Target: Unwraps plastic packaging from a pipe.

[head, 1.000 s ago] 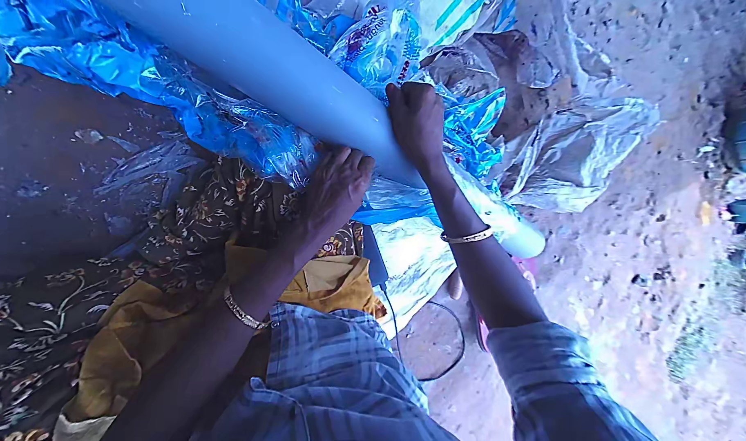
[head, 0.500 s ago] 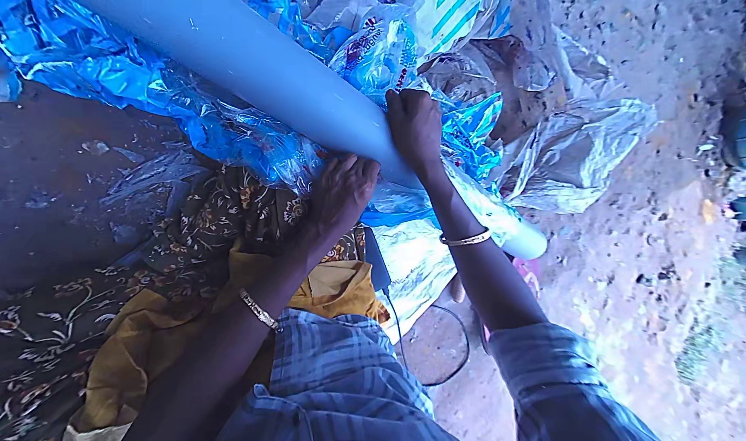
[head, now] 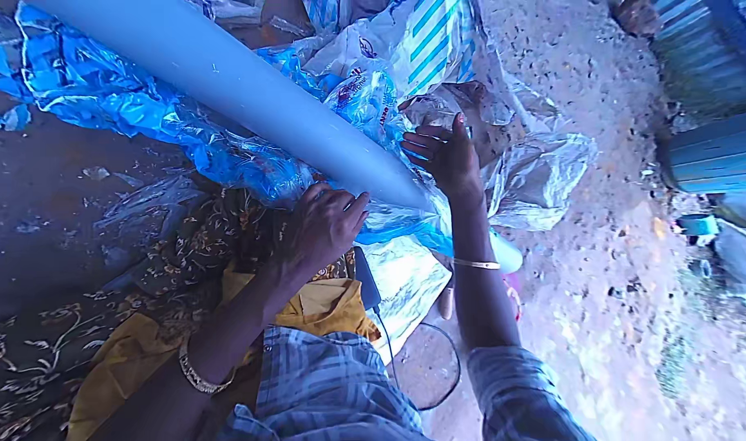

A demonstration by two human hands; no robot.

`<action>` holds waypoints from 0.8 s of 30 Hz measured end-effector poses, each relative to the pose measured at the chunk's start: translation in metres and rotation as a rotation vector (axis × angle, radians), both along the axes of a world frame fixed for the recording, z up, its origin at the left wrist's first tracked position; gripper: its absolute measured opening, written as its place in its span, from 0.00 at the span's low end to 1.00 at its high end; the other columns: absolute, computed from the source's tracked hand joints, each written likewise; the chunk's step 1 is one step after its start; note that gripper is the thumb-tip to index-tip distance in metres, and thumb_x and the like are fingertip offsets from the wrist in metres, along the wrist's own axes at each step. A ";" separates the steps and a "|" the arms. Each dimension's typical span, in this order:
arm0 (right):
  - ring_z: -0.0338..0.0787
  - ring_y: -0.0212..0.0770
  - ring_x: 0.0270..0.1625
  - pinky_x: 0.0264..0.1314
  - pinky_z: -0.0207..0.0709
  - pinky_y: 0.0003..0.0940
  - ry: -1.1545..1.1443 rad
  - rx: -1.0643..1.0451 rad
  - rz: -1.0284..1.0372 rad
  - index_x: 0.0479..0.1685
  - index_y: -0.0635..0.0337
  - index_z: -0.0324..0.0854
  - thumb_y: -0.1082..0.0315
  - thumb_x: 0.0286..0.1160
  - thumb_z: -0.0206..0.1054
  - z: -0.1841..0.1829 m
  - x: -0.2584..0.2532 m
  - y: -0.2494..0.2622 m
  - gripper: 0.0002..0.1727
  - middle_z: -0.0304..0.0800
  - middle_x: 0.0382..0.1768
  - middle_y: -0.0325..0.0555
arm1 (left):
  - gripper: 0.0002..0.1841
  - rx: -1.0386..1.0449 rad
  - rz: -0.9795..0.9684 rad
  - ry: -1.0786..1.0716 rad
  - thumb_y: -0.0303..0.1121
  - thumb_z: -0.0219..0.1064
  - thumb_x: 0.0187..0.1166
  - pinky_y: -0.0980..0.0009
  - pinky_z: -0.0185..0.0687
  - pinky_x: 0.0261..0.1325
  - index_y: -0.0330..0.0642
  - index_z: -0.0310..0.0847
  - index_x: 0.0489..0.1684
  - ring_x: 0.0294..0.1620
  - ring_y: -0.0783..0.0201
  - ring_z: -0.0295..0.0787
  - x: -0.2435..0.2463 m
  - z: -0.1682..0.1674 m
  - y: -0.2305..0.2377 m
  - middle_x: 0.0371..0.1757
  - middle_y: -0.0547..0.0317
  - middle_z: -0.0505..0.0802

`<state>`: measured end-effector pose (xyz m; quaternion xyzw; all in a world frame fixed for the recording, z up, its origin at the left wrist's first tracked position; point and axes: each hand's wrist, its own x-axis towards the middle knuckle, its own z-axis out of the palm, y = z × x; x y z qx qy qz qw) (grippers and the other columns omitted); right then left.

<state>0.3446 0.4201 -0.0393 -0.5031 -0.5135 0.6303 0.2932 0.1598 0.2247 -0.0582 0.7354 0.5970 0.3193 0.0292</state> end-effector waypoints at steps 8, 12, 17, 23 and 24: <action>0.88 0.23 0.51 0.57 0.81 0.22 -0.327 0.528 0.112 0.57 0.69 0.85 0.66 0.82 0.65 -0.022 0.046 -0.076 0.15 0.92 0.53 0.45 | 0.20 -0.230 -0.039 0.045 0.37 0.57 0.90 0.43 0.69 0.77 0.23 0.87 0.49 0.65 0.34 0.87 -0.021 0.051 0.106 0.51 0.30 0.92; 0.93 0.45 0.57 0.63 0.83 0.38 -0.420 0.797 0.042 0.54 0.79 0.84 0.74 0.72 0.72 -0.050 0.039 -0.082 0.17 0.91 0.55 0.65 | 0.35 -0.549 0.013 0.203 0.54 0.47 0.92 0.40 0.66 0.73 0.24 0.85 0.44 0.73 0.34 0.80 -0.024 0.034 0.126 0.56 0.29 0.90; 0.89 0.44 0.33 0.42 0.81 0.44 -0.595 0.848 -0.191 0.38 0.73 0.85 0.70 0.79 0.67 -0.060 0.023 -0.073 0.10 0.90 0.30 0.54 | 0.33 -0.480 0.068 0.260 0.51 0.48 0.93 0.43 0.60 0.81 0.23 0.84 0.58 0.82 0.34 0.73 -0.014 0.023 0.111 0.72 0.28 0.84; 0.83 0.48 0.28 0.36 0.77 0.51 -0.734 0.563 -0.238 0.39 0.74 0.81 0.64 0.84 0.65 -0.036 0.018 -0.070 0.16 0.83 0.25 0.54 | 0.27 -0.272 0.044 0.183 0.44 0.51 0.92 0.43 0.63 0.81 0.24 0.87 0.52 0.82 0.35 0.74 -0.014 0.008 0.095 0.75 0.31 0.83; 0.82 0.43 0.27 0.35 0.77 0.46 -0.683 0.528 -0.226 0.39 0.73 0.81 0.64 0.84 0.65 -0.034 0.021 -0.070 0.15 0.83 0.24 0.51 | 0.27 -0.253 0.044 0.178 0.44 0.51 0.92 0.44 0.63 0.81 0.24 0.87 0.51 0.82 0.35 0.74 -0.013 0.007 0.093 0.75 0.31 0.84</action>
